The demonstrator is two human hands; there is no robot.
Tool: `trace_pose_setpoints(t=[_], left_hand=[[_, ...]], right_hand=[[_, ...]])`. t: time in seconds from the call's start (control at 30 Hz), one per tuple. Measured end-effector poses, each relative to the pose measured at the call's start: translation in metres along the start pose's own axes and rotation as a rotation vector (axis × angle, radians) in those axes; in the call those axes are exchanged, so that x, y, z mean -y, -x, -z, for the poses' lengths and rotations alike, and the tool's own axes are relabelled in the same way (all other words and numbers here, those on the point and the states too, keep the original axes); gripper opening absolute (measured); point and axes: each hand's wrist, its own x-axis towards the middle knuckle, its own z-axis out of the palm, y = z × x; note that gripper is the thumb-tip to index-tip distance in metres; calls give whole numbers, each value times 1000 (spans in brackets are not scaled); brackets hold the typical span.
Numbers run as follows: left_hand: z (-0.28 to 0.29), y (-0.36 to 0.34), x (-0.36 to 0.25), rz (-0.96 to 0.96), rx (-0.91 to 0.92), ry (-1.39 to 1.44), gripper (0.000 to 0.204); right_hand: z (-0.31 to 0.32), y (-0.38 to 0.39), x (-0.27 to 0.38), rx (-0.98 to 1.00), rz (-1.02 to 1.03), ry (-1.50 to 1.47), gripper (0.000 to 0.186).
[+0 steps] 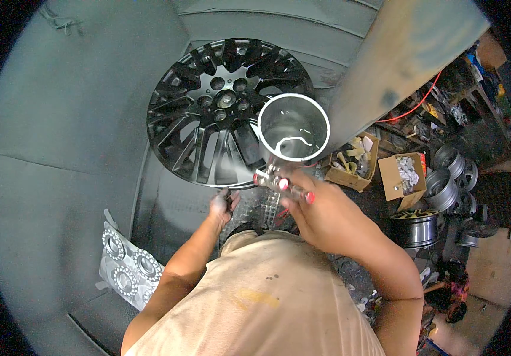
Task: The person is using a spray gun to paint a car wheel rim.
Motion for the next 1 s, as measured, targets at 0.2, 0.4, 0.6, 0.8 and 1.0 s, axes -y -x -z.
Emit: trace_pose_setpoints(t=[0.2,0.4,0.6,0.8,1.0], left_hand=[[11,12,-11,213,270,-415,30],[25,6,-10,80,133,-40,27],[36,-10,-11,-38,58,-47,29],[1,12,2,12,71,-98,38],[7,13,6,126,247,-502,33]], right_hand=[[10,-17,-12,-266,-9,200,32],[4,-13,-7,-171,4,143,34],[7,7,7,88,44,-3,30],[-1,0,8,15,-51,23,32],[-3,-18,-9,-288,48,198,36]])
